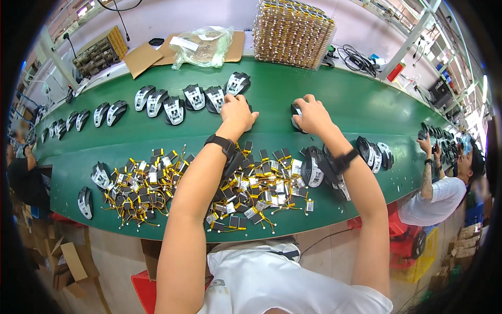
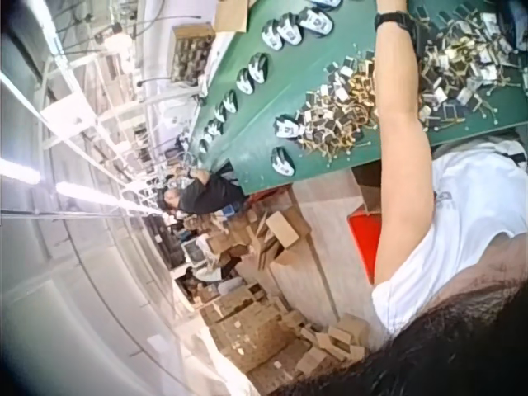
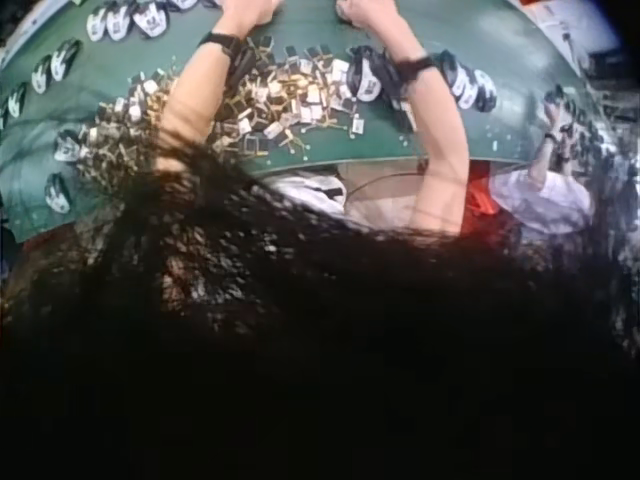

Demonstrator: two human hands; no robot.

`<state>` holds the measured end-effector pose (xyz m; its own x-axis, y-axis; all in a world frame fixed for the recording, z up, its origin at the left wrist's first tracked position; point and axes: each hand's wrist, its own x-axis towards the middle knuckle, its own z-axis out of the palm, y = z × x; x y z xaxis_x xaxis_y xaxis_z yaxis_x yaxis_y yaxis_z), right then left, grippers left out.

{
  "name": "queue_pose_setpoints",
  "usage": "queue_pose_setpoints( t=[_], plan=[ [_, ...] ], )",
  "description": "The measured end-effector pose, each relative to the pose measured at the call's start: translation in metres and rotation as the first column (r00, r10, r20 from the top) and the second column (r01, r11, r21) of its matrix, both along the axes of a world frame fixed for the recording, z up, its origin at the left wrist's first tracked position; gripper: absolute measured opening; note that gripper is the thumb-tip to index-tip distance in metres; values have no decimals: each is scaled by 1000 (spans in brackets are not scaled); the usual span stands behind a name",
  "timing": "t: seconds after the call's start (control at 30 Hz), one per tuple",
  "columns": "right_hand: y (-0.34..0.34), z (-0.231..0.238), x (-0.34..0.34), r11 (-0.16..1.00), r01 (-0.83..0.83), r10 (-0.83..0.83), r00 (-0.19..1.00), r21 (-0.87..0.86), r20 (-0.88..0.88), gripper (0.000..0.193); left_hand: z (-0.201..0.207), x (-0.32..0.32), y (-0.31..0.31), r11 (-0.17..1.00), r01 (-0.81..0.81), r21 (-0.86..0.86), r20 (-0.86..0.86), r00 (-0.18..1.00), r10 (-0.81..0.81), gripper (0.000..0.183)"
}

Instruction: The person assembles computer mice by inserting small batteries into the internal compartments of the mouse shells. They pick up a mouse, insert a battery, and place the completed unit on the table, repeating this process for multiple units.

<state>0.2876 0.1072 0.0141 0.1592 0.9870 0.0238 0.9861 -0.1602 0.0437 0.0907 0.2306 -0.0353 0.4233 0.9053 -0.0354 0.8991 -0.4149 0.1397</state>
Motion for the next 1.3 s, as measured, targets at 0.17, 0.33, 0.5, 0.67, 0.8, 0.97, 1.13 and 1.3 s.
queue_pose_setpoints(
  t=[0.17, 0.33, 0.5, 0.67, 0.8, 0.97, 1.13, 1.3],
  plan=[
    [-63, 29, -37, 897, -399, 284, 848, -187, -448, 27, 14, 3, -11, 993, 115, -24, -43, 992, -116, 87],
    [-80, 2, -50, 922, -384, 334, 730, 45, -596, 16, 8, -5, -1, 972, 95, -213, 75, 994, -81, 96],
    [-79, -2, -57, 916, -395, 317, 601, 72, -734, 13, 11, 7, -9, 989, -3, -149, 69, 998, 13, 96],
    [-80, -8, -61, 902, -423, 362, 626, 88, -691, 13, 10, 13, -5, 996, 20, -90, 134, 991, -8, 93],
    [-78, -5, -50, 897, -383, 403, 506, 220, -763, 19, 8, -4, 10, 995, 81, -58, 519, 854, -39, 94],
    [-90, -3, -37, 900, -416, 378, 592, 132, -712, 24, 67, -47, -34, 879, 420, -228, 971, 169, 171, 71],
    [-88, -11, -53, 890, -436, 406, 615, 138, -676, 15, 95, -112, -106, 634, 603, -484, 729, -123, 673, 49],
    [-88, -15, -61, 953, -207, 293, 463, 219, -836, 9, 61, -150, -164, 494, 682, -540, 398, -310, 863, 41]
  ],
)
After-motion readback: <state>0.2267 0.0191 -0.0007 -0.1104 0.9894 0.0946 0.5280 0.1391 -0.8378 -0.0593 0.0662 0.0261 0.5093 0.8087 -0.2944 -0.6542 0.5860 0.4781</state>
